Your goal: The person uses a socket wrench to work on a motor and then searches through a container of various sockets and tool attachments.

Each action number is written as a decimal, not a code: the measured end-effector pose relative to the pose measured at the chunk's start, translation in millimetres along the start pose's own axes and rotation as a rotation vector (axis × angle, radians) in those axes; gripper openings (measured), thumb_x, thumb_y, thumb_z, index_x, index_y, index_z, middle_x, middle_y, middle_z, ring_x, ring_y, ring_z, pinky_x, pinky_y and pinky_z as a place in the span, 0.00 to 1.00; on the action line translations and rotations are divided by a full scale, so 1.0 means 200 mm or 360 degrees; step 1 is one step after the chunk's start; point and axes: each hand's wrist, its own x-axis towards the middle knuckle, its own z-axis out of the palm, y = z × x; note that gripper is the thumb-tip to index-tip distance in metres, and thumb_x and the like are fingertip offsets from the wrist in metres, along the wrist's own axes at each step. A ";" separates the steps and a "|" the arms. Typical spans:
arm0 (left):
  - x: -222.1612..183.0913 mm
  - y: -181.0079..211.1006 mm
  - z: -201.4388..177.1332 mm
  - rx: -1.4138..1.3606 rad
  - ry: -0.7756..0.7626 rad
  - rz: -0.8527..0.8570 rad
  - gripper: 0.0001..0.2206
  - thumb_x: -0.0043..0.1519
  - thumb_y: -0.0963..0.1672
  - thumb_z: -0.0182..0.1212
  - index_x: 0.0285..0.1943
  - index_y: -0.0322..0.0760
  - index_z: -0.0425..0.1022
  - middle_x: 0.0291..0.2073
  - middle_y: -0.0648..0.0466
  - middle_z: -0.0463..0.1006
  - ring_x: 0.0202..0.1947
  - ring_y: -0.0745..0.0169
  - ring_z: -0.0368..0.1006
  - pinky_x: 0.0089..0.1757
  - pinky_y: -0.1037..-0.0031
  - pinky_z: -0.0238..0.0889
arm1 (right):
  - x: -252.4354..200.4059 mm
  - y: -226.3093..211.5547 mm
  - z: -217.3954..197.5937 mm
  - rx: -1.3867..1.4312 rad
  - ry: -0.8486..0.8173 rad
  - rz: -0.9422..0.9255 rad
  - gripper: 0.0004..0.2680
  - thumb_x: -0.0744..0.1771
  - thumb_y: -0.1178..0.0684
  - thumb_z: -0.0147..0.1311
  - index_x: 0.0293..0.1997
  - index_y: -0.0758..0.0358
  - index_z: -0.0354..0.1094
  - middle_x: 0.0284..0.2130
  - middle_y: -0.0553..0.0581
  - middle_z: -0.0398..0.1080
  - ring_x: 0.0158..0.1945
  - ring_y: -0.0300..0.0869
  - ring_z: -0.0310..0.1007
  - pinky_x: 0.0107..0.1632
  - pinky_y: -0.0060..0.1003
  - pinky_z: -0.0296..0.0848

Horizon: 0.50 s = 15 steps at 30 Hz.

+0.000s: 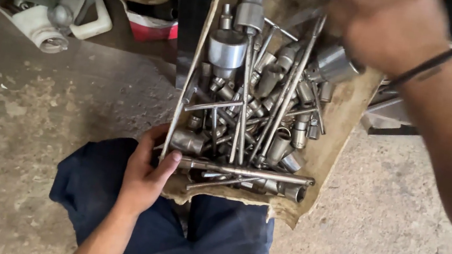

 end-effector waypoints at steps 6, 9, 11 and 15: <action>0.02 0.02 -0.01 -0.0008 -0.0037 -0.0012 0.23 0.62 0.50 0.60 0.65 0.38 0.67 0.53 0.52 0.77 0.53 0.61 0.74 0.53 0.72 0.66 | -0.15 -0.17 0.36 -0.0244 0.1013 -0.0996 0.05 0.67 0.57 0.66 0.43 0.51 0.76 0.28 0.47 0.73 0.27 0.43 0.77 0.30 0.34 0.83; 0.03 -0.04 0.00 0.0023 -0.0007 -0.0033 0.25 0.61 0.47 0.66 0.68 0.37 0.68 0.57 0.39 0.77 0.61 0.35 0.72 0.54 0.47 0.68 | -0.18 -0.40 0.69 -0.0031 0.1111 -0.0774 0.05 0.65 0.49 0.56 0.26 0.46 0.71 0.24 0.47 0.66 0.32 0.44 0.68 0.40 0.41 0.66; 0.03 -0.05 -0.01 0.0026 -0.0005 -0.0036 0.26 0.61 0.46 0.66 0.68 0.37 0.68 0.57 0.38 0.77 0.61 0.35 0.72 0.54 0.47 0.68 | -0.19 -0.44 0.74 -0.0004 0.1082 -0.0694 0.05 0.63 0.46 0.57 0.26 0.47 0.72 0.24 0.47 0.67 0.32 0.44 0.69 0.40 0.42 0.65; 0.02 -0.03 0.00 0.0025 0.0011 -0.0034 0.25 0.60 0.46 0.66 0.67 0.36 0.69 0.57 0.38 0.77 0.61 0.35 0.72 0.55 0.48 0.68 | -0.20 -0.55 0.81 0.0024 0.1002 -0.0565 0.03 0.62 0.51 0.56 0.28 0.49 0.74 0.24 0.49 0.68 0.32 0.47 0.69 0.39 0.45 0.62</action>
